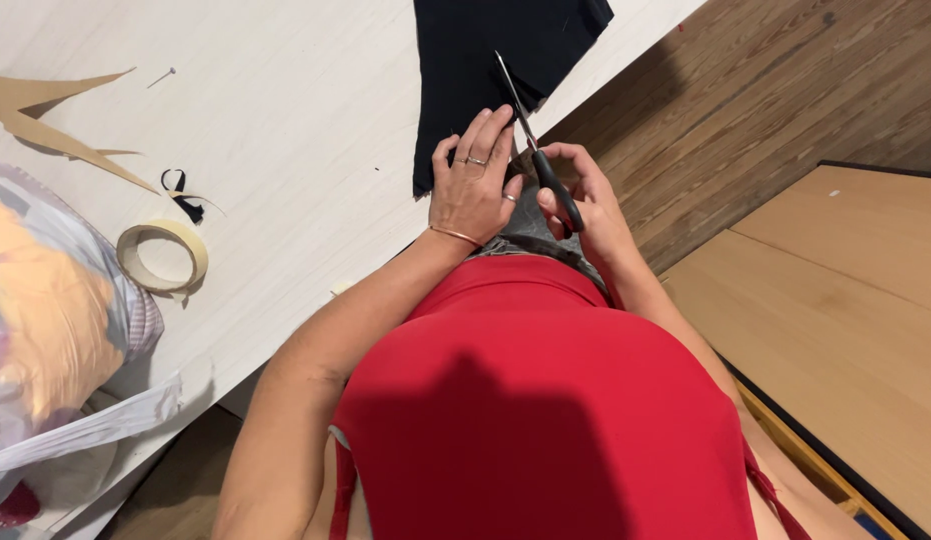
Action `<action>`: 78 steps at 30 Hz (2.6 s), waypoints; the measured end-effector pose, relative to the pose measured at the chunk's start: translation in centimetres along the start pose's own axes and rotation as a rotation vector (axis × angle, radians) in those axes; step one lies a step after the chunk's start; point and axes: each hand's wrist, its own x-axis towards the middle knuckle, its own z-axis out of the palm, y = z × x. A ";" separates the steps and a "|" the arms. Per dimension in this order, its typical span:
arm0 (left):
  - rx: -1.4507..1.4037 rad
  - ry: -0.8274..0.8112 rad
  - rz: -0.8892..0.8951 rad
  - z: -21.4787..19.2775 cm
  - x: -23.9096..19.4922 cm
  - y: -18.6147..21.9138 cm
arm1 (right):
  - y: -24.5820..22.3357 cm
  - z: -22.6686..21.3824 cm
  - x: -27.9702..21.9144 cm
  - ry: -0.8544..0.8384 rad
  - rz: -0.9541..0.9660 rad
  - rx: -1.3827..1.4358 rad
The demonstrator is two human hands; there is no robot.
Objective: The person cuts a piece of black fabric using scissors, then aligns and smooths the cut pieces on a white table. They handle a cardboard pattern and other fabric scraps, arranging the cut fabric pieces into a specific layout.
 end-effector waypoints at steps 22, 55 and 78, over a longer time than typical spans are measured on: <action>-0.078 -0.060 -0.303 -3.4 1.0 -1.7 | -3.0 -3.6 -2.0 -0.344 0.122 0.115; -0.059 -0.041 -0.240 -3.7 0.5 -1.8 | -4.4 2.8 4.8 -0.221 0.129 -0.064; 0.077 -0.066 -0.197 -5.4 3.9 -3.7 | -8.6 -6.5 0.9 -0.339 0.024 -0.093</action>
